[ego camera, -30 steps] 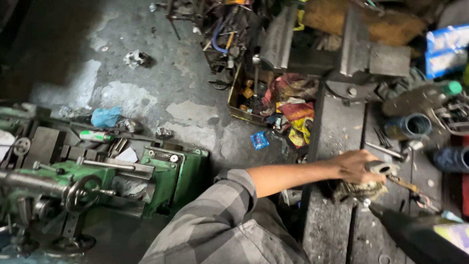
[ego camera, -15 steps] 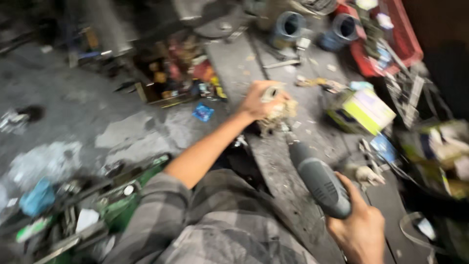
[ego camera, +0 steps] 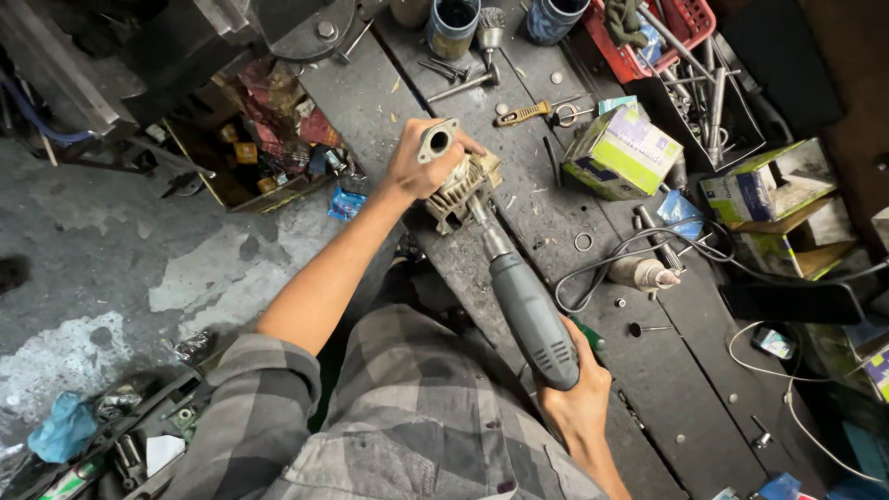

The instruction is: The person holds a small engine cylinder head on a workbench and first brushes its surface with a hand brush. They then pick up a rotary die grinder and grind the head's surfaces and openings, repositioning and turning the head repeatedly to reach different areas.

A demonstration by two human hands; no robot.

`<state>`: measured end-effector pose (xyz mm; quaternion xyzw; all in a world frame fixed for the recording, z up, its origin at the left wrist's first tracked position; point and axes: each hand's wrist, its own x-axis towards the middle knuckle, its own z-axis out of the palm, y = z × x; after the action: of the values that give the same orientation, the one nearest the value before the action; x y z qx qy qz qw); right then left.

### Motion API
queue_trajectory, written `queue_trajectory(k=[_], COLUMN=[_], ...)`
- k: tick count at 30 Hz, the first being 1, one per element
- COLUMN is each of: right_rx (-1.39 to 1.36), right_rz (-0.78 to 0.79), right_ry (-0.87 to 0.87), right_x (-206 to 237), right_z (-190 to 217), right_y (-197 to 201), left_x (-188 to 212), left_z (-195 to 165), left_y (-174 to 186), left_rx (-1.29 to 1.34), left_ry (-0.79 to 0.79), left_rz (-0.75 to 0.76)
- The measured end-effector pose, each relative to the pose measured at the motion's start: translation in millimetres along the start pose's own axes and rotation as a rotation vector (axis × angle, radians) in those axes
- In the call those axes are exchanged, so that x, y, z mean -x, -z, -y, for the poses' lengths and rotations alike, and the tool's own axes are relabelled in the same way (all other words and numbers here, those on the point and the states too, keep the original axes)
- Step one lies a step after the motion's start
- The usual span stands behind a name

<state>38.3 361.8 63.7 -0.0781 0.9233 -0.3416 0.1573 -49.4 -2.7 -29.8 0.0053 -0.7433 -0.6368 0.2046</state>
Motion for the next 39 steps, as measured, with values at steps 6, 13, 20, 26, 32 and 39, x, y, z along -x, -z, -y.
queue_trajectory(k=[6,13,20,26,32,39], right_rx=[-0.073,-0.181,-0.087,0.238,0.681,0.934], right_rz=[-0.023,-0.128,0.032,0.165,0.351,0.412], right_ry=[0.086,0.039,0.142,0.087,0.002,0.258], right_x=[10,16,-7,-36,-76,-59], right_z=[-18,-46,-3,68,124,139], right_y=[-11,14,33,62,80,71], left_x=[-1,1,0,1,-4,-5], left_z=[4,4,1,-4,10,20], left_y=[-2,-2,-1,5,6,4], left_rx=[-0.062,-0.064,-0.039,-0.052,-0.084,-0.076], left_ry=[0.035,-0.042,-0.05,-0.063,-0.072,-0.051], left_rz=[0.01,-0.012,-0.03,-0.028,0.006,0.002])
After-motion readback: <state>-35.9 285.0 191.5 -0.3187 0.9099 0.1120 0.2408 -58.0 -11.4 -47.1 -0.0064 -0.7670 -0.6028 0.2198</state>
